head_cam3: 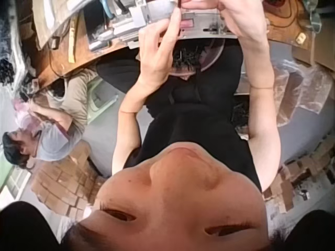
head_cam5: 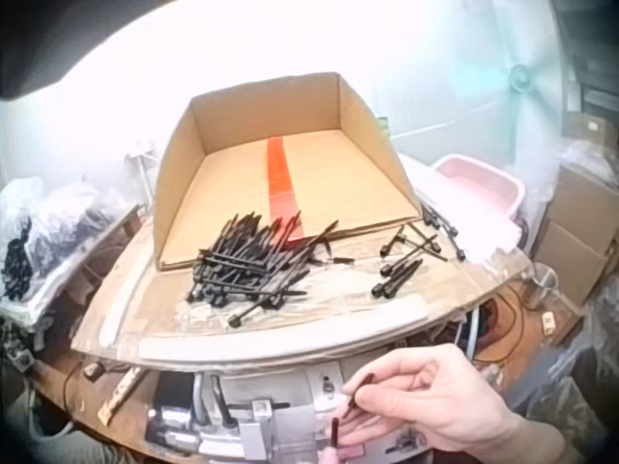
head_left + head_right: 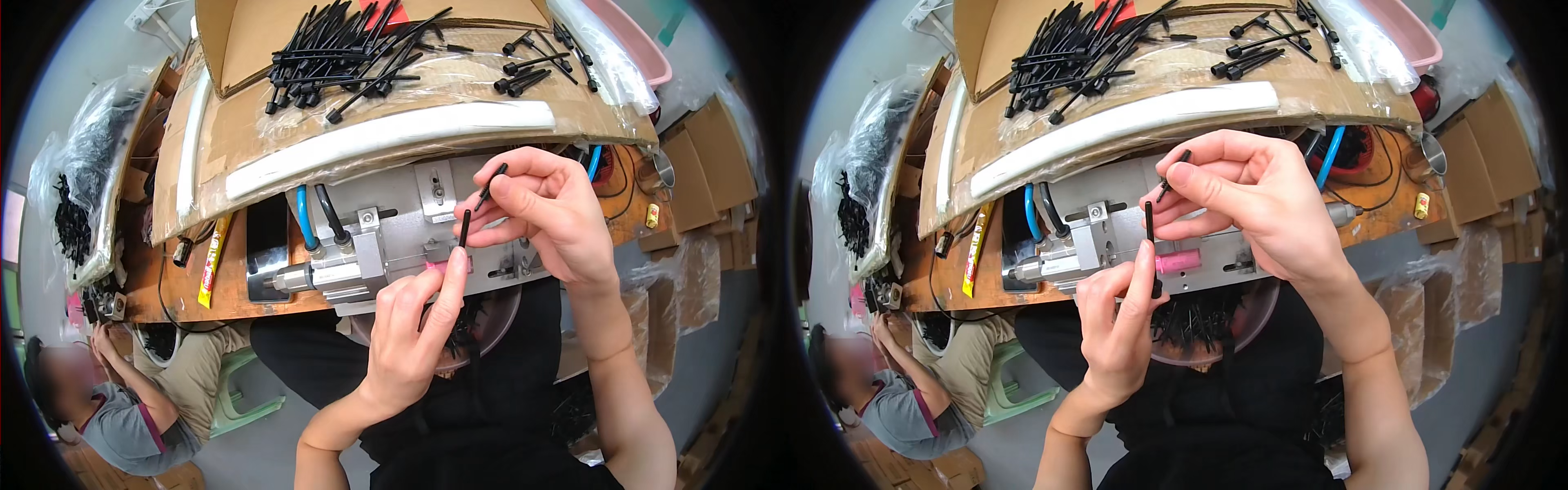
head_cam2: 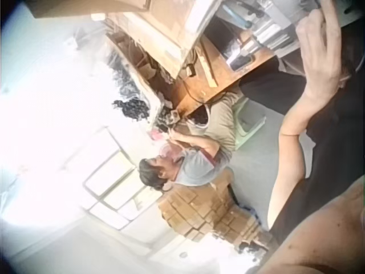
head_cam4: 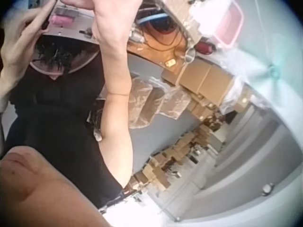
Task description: The person repeatedly picks up black cable ties and inserts them into a small metal jig on a workbench. They manipulate the ties within the device, likely to secure or crimp them, and then place the finished items into a red basket. The process is repetitive, involving handling the ties one by one.
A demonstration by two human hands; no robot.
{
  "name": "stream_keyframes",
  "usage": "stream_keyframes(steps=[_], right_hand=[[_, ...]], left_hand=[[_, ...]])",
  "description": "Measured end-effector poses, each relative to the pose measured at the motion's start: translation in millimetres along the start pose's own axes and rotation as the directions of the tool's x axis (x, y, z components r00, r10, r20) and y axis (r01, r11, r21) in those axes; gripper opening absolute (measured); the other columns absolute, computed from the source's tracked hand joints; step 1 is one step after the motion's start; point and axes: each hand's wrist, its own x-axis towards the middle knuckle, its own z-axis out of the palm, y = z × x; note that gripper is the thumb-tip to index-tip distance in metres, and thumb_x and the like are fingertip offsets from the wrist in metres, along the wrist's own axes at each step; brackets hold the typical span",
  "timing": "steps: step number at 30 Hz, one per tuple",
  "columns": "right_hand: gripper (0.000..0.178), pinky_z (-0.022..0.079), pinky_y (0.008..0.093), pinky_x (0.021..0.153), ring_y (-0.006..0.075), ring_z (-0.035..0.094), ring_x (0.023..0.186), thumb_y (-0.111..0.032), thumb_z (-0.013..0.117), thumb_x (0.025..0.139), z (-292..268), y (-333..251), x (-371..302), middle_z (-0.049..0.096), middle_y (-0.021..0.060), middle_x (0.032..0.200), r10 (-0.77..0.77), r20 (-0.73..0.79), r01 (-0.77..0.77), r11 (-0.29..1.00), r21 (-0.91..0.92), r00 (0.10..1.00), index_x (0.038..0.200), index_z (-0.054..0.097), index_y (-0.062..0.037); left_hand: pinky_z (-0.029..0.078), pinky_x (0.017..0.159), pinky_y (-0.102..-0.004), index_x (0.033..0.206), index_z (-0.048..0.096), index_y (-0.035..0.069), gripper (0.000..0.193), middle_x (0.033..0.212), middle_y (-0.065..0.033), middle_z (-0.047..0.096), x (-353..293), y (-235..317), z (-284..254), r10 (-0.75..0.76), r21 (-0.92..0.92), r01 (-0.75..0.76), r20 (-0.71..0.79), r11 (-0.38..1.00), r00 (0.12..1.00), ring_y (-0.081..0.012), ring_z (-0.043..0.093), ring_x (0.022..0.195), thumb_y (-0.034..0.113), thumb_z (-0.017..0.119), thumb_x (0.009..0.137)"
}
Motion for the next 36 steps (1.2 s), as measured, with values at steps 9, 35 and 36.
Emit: stream_keyframes(steps=[9,35,36], right_hand=[[0.017,0.062,0.0357,0.067,0.0271,0.071,0.08,-0.01,0.056,0.094,4.6,-1.9,-2.5,0.068,0.0226,0.09,0.047,-0.016,-0.047,0.999,-0.016,0.999,0.103,0.058,0.0055],[0.015,0.058,0.0281,0.074,0.0195,0.07,0.082,-0.003,0.059,0.092,0.6,4.0,-55.9,0.069,0.0152,0.088,-0.254,-0.225,0.136,0.889,-0.437,0.941,0.1,0.066,0.0079],[0.015,0.058,0.0284,0.074,0.02,0.07,0.082,-0.003,0.059,0.092,0.2,4.3,-57.2,0.069,0.0153,0.087,-0.275,-0.236,0.155,0.892,-0.425,0.932,0.099,0.066,0.0082]], left_hand=[[0.048,0.072,-0.032,0.122,0.062,0.001,0.061,0.096,-0.0067,0.052,-1.1,-2.1,-9.0,0.055,0.108,-0.064,0.082,0.992,0.995,-0.0209,0.052,0.085,-0.014,0.062,0.062],[0.046,0.078,-0.0312,0.136,0.04,-0.008,0.067,0.101,-0.01,0.052,-35.1,17.4,30.5,-0.205,0.27,0.117,0.328,0.956,0.922,-0.0222,0.051,0.086,-0.004,0.058,0.072],[0.046,0.078,-0.0309,0.136,0.04,-0.008,0.066,0.1,-0.01,0.052,-34.9,17.2,30.9,-0.207,0.28,0.114,0.329,0.953,0.922,-0.0221,0.051,0.085,-0.004,0.058,0.072]])
